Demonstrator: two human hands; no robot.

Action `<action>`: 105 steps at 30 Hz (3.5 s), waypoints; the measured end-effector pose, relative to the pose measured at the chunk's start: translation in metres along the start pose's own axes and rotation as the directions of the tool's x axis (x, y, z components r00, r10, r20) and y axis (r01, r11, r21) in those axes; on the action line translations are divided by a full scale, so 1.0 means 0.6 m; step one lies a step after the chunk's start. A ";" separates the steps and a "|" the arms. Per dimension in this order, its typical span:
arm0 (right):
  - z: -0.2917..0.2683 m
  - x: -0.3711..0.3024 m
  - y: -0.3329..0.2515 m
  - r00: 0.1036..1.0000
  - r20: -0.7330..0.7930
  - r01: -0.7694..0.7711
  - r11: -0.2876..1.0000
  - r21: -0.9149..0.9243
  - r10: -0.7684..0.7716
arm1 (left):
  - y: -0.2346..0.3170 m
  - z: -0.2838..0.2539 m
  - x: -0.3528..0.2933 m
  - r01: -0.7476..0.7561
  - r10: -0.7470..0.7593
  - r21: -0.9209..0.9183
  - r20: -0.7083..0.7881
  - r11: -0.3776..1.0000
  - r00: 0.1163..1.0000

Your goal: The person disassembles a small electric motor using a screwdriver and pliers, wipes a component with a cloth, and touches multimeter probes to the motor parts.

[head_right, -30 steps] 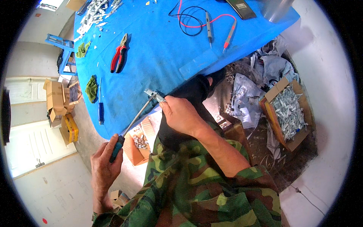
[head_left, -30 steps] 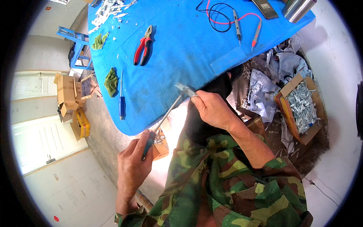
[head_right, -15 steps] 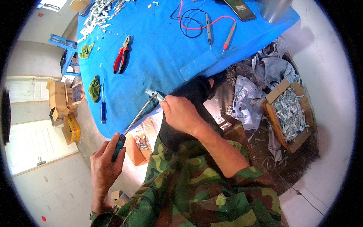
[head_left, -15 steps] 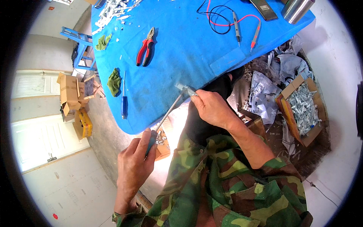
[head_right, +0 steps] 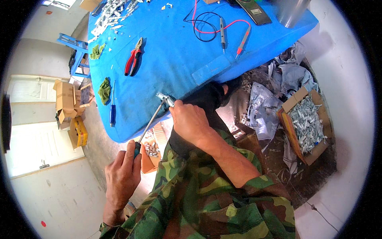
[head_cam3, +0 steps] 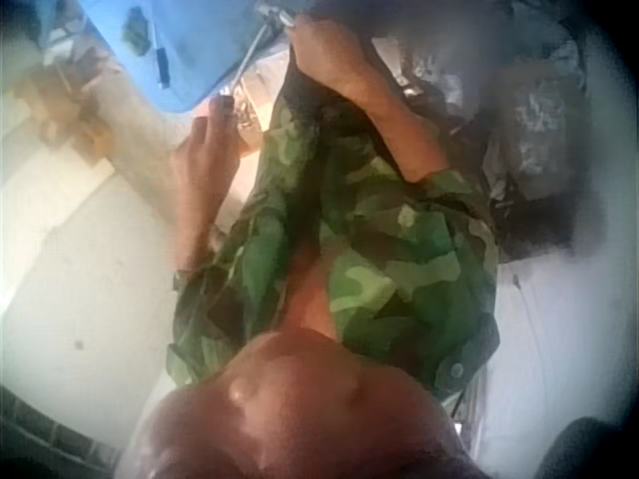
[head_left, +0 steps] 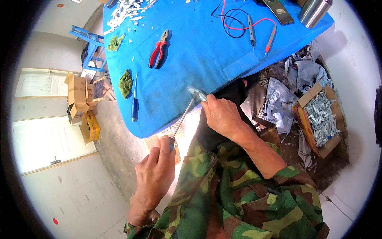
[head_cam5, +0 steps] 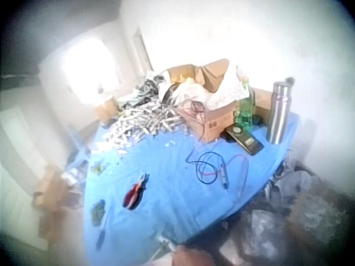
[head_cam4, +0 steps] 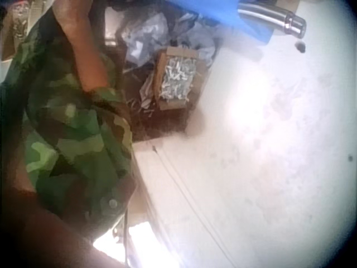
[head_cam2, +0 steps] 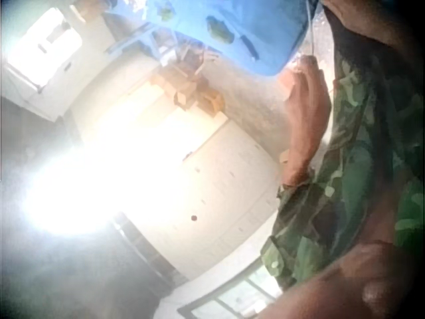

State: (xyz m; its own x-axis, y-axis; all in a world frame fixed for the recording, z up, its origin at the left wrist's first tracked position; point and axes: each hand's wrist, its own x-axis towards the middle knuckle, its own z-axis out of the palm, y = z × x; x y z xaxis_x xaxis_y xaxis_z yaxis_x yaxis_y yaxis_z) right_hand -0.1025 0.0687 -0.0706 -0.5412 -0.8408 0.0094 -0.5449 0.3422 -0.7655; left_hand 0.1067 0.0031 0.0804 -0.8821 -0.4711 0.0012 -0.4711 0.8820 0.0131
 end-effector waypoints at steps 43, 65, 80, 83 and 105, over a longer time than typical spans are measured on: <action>0.004 -0.002 0.008 0.998 -0.036 0.040 0.998 -0.055 -0.042 | -0.051 -0.033 0.046 0.104 -0.089 -0.193 0.084 0.976 0.993; -0.007 0.009 0.013 0.995 0.033 0.093 0.992 -0.080 -0.091 | -0.041 -0.063 0.069 -0.414 0.401 0.419 0.125 0.808 0.908; 0.009 0.006 0.019 0.995 0.063 -0.090 0.962 0.258 0.076 | -0.053 -0.074 0.052 -0.040 0.045 -0.058 0.079 0.998 0.996; 0.009 0.007 0.018 0.989 0.091 -0.137 0.946 0.294 0.115 | -0.056 -0.070 0.046 -0.048 0.051 -0.060 0.059 0.997 0.997; 0.013 0.006 0.017 0.986 0.118 -0.149 0.935 0.322 0.116 | -0.075 -0.039 0.035 -0.093 0.090 -0.082 -0.034 0.992 0.995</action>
State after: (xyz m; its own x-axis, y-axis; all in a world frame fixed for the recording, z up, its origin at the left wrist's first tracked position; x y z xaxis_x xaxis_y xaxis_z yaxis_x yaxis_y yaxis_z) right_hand -0.1048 0.0659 -0.0835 -0.5215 -0.8390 -0.1554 -0.2227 0.3097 -0.9244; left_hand 0.1098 -0.0469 0.1030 -0.9203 -0.3896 0.0368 -0.3849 0.9181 0.0949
